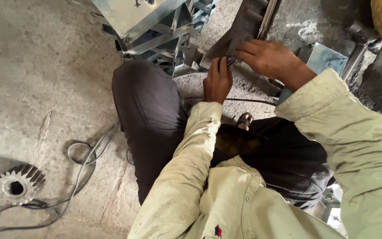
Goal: The person sits on the floor and welds metal rings onto small rectangular metal boxes using a handheld welding torch. They pick up a box, place a ring on it, weld it in place, and then move the finished box to a stack. The process is repeated for multiple boxes.
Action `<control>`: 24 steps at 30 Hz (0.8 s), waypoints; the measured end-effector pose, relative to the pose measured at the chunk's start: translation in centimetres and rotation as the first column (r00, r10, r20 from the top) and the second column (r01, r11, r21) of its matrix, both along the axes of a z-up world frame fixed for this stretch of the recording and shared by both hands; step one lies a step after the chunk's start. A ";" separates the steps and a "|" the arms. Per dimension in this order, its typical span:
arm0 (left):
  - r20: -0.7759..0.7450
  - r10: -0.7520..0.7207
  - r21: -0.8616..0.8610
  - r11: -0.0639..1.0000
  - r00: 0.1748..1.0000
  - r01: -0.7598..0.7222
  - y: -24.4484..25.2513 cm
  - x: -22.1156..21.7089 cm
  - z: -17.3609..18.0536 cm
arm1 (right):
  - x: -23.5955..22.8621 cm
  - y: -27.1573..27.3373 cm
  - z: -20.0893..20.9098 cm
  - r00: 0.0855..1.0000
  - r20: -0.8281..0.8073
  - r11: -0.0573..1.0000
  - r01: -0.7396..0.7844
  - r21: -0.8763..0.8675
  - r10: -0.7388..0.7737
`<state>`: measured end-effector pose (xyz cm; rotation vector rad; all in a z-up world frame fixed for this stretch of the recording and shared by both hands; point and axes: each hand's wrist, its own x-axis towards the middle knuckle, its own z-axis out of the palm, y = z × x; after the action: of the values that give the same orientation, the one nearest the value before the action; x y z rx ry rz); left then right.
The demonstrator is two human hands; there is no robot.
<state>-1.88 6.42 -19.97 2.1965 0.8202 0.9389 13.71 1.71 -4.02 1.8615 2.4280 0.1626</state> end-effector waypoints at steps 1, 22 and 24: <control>-0.021 0.007 0.003 1.000 1.000 -0.007 0.1 -0.1 0.2 | 0.0 0.1 0.1 1.000 -0.010 1.000 -0.025 0.018 0.025; 0.015 0.026 0.031 0.999 1.000 -0.027 -0.3 0.8 -0.2 | 0.6 1.1 -0.2 0.983 0.071 0.985 -0.171 0.001 0.171; -0.038 0.008 -0.026 1.000 0.999 -0.009 -0.5 0.9 -0.4 | 0.8 1.3 -0.5 0.978 0.056 0.979 -0.204 0.025 0.202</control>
<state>-0.96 5.94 -20.36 2.1961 0.8556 0.8875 14.52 3.06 -4.49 1.5947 2.5885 0.2596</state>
